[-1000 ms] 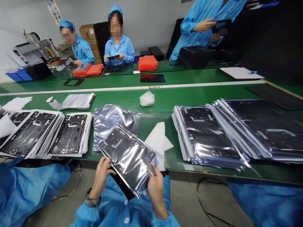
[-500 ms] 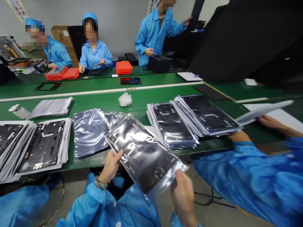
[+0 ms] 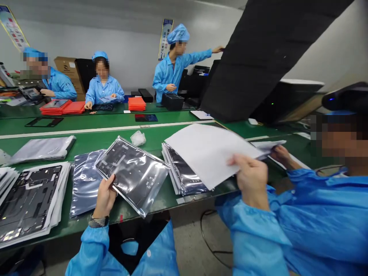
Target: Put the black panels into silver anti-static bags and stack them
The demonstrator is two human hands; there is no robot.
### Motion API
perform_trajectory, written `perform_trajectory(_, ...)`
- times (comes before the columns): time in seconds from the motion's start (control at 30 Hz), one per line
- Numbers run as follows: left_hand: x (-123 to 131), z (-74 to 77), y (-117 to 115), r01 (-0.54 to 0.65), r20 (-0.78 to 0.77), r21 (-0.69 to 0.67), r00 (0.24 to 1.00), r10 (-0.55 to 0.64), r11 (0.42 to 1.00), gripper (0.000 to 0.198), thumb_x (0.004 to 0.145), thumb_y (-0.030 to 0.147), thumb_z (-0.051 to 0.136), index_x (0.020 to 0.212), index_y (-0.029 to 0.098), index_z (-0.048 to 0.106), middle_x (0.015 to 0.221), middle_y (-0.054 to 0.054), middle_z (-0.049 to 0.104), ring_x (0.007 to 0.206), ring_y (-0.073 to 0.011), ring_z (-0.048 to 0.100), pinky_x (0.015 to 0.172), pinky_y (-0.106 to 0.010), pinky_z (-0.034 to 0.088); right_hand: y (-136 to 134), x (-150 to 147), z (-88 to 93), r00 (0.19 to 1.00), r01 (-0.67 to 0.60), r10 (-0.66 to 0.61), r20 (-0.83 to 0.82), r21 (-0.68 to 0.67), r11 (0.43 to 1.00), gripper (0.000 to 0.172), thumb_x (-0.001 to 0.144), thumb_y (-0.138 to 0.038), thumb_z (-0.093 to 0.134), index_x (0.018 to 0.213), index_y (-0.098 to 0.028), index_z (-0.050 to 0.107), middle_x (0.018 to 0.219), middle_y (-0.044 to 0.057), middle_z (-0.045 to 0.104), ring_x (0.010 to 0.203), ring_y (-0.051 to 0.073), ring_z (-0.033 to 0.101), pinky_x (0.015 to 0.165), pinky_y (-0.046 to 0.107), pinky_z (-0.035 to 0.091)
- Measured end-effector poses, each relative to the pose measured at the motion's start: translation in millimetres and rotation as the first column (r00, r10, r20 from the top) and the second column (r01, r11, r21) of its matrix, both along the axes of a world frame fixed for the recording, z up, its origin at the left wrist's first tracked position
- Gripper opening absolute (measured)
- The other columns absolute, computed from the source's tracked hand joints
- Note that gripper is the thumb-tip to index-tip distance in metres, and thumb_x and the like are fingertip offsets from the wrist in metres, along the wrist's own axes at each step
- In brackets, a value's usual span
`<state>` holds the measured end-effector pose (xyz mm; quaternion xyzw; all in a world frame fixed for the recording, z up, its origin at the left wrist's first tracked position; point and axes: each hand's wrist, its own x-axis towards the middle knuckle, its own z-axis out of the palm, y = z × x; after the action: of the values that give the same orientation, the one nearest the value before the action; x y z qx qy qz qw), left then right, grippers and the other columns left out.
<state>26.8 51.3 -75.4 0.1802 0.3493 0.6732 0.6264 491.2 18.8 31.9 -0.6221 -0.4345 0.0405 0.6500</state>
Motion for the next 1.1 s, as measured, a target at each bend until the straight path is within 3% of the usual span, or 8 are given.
perform_trajectory(0.17, 2, -6.4, 1, 0.024, -0.024, -0.021, 0.999, -0.025, 0.999, 0.038, 0.072, 0.028, 0.091, 0.103, 0.017, 0.073, 0.1, -0.002, 0.078, 0.086, -0.015, 0.073, 0.076, -0.023, 0.059, 34, -11, -85.0, 0.983, 0.005, -0.034, -0.183, -0.158, 0.987, 0.044, 0.071, -0.059, 0.066, 0.056, -0.019, 0.062, 0.059, 0.006, 0.062, 0.057, 0.018, 0.056, 0.059, 0.032, 0.047)
perform_trajectory(0.3, 8, 10.8, 18, 0.069, -0.083, 0.01, 0.994, -0.068, 0.998, 0.037, 0.071, 0.029, 0.091, 0.101, 0.016, 0.073, 0.101, -0.003, 0.078, 0.085, -0.0157, 0.073, 0.076, -0.023, 0.059, 28, -23, -121.7, 0.963, -0.067, -0.022, -0.267, -0.321, 0.945, 0.041, 0.07, -0.056, 0.067, 0.059, -0.017, 0.064, 0.049, 0.002, 0.056, 0.034, 0.014, 0.044, 0.037, 0.029, 0.03)
perform_trajectory(0.5, 32, 55.1, 59, 0.119, -0.096, 0.139, 0.99, -0.106, 0.983, 0.029, 0.072, 0.025, 0.09, 0.095, 0.015, 0.074, 0.094, -0.003, 0.078, 0.081, -0.0149, 0.073, 0.076, -0.023, 0.057, 20, -21, -125.1, 0.956, -0.101, -0.03, -0.292, -0.422, 0.901, 0.037, 0.076, -0.05, 0.064, 0.058, -0.018, 0.061, 0.038, -0.001, 0.047, 0.027, 0.014, 0.042, 0.033, 0.026, 0.025)
perform_trajectory(0.63, 56, 68.4, 90, 0.161, -0.04, 0.201, 0.987, -0.156, 0.966, 0.024, 0.072, 0.021, 0.088, 0.09, 0.016, 0.072, 0.095, -0.003, 0.078, 0.085, -0.0149, 0.073, 0.08, -0.023, 0.056, 26, -18, -122.3, 0.948, -0.146, -0.017, -0.318, -0.484, 0.863, 0.033, 0.079, -0.043, 0.062, 0.057, -0.019, 0.06, 0.036, 0.001, 0.049, 0.026, 0.014, 0.042, 0.03, 0.024, 0.024)
perform_trajectory(0.73, 91, 68.5, 122, 0.261, -0.015, 0.179, 0.965, -0.263, 0.948, 0.016, 0.076, 0.018, 0.083, 0.086, 0.015, 0.071, 0.085, -0.001, 0.076, 0.075, -0.0122, 0.07, 0.075, -0.023, 0.056, 29, -13, -121.5, 0.939, -0.199, 0.008, -0.345, -0.523, 0.829, 0.031, 0.081, -0.04, 0.062, 0.058, -0.018, 0.061, 0.036, 0.005, 0.052, 0.027, 0.017, 0.047, 0.029, 0.023, 0.024)
perform_trajectory(0.8, 123, 66.5, 143, 0.39, -0.035, 0.102, 0.921, -0.388, 0.915, 0.009, 0.081, 0.015, 0.077, 0.084, 0.014, 0.069, 0.076, 0.0, 0.072, 0.069, -0.011, 0.067, 0.075, -0.023, 0.056, 30, -11, -120.9, 0.933, -0.223, 0.021, -0.359, -0.533, 0.816, 0.032, 0.082, -0.039, 0.061, 0.058, -0.018, 0.06, 0.037, 0.006, 0.053, 0.029, 0.017, 0.05, 0.028, 0.022, 0.025)
perform_trajectory(0.93, 196, 59.2, 170, 0.646, -0.13, -0.026, 0.754, -0.644, 0.763, 0.004, 0.088, 0.014, 0.068, 0.084, 0.013, 0.067, 0.072, -0.003, 0.07, 0.069, -0.0143, 0.068, 0.08, -0.029, 0.059, 29, -9, -119.9, 0.919, -0.264, 0.047, -0.391, -0.521, 0.812, 0.031, 0.083, -0.04, 0.06, 0.061, -0.019, 0.059, 0.038, 0.005, 0.053, 0.03, 0.017, 0.051, 0.028, 0.021, 0.025)
perform_trajectory(1.1, 255, 37.0, 172, 0.768, -0.24, -0.184, 0.57, -0.785, 0.614, 0.009, 0.087, 0.013, 0.07, 0.081, 0.011, 0.064, 0.065, -0.005, 0.067, 0.055, -0.0144, 0.064, 0.066, -0.031, 0.06, 20, -10, -124.4, 0.899, -0.288, 0.067, -0.432, -0.471, 0.834, 0.012, 0.075, -0.031, 0.058, 0.072, -0.019, 0.06, 0.034, -0.001, 0.048, 0.026, 0.013, 0.042, 0.029, 0.02, 0.024)
